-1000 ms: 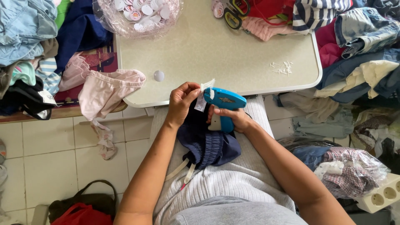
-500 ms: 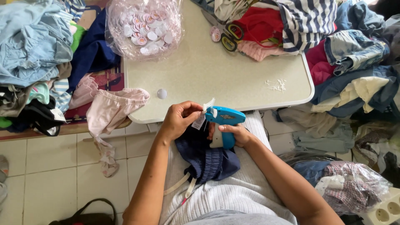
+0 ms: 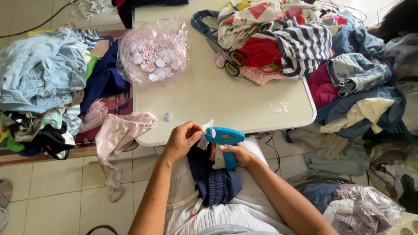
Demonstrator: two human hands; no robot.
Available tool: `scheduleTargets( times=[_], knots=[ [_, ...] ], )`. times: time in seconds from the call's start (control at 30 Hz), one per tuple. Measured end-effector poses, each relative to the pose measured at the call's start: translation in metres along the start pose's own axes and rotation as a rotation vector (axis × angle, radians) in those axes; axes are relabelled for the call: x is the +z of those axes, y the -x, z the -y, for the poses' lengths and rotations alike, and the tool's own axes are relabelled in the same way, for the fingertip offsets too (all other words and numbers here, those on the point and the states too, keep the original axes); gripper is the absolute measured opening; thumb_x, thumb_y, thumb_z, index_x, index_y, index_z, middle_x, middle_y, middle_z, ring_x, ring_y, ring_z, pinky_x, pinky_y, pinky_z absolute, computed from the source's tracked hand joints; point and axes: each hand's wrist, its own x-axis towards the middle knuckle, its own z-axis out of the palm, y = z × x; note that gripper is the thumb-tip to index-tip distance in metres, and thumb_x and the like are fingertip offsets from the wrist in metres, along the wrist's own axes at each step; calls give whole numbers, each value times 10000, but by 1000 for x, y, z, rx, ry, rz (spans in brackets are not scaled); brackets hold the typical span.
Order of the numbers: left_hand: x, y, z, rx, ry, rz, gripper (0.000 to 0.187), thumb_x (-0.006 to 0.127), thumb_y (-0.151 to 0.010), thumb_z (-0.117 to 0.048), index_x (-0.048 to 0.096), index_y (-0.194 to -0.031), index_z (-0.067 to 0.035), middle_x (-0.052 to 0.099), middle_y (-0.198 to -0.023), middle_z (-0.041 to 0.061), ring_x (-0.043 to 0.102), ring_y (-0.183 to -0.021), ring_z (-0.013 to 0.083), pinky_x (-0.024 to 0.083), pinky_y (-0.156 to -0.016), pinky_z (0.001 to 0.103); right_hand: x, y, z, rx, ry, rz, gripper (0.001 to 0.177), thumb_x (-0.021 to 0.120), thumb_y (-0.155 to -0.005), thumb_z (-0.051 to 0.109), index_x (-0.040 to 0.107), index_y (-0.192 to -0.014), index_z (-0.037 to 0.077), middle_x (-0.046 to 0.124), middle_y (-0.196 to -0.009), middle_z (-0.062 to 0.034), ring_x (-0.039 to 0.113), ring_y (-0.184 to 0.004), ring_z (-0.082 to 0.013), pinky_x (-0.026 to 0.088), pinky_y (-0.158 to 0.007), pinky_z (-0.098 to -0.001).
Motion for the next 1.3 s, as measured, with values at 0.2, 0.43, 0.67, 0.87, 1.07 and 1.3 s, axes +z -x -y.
scheduleTargets(
  times=[0.2,0.43,0.67,0.87,1.07,1.3],
  knots=[
    [12,-24,-4,-60,42,84,96,698,-892,-110,728,-965,-56,737,-775,71,694,-735,153,604,-698,339,-19,4,3,40,-20,-39,439,729,-841,385,700,-944,-40,727,-854,-203,750,-870,-312,599,-811,-448],
    [30,-56,-36,-42,13,176,77,688,-894,-114,722,-946,-70,720,-767,59,656,-746,147,588,-711,347,-16,12,25,-75,-75,-73,407,693,-853,365,669,-930,-34,692,-855,-217,732,-866,-354,570,-830,-474],
    [31,-69,-60,-34,17,299,40,623,-911,-128,652,-913,-101,653,-787,31,592,-753,140,510,-702,326,5,20,53,-83,-125,-115,427,718,-846,397,657,-930,-18,679,-880,-197,710,-856,-330,565,-819,-459],
    [-2,-60,-102,47,142,337,61,567,-943,-162,597,-914,-117,587,-841,-7,541,-753,108,468,-659,265,41,-1,97,-145,-111,8,392,763,-860,392,665,-924,18,664,-883,-137,682,-839,-296,565,-820,-420],
    [-28,-46,-142,167,215,144,89,631,-936,-150,640,-956,-64,640,-819,48,612,-730,121,549,-671,283,53,-38,98,-235,-252,229,394,723,-897,362,625,-928,-18,654,-871,-219,683,-882,-365,561,-865,-473],
    [-3,-71,-91,75,299,-54,81,621,-947,-114,642,-966,-39,582,-689,48,600,-671,140,542,-635,299,4,-58,53,-147,-404,246,391,618,-955,418,532,-985,38,613,-920,-209,680,-976,-410,514,-916,-504]
  ],
)
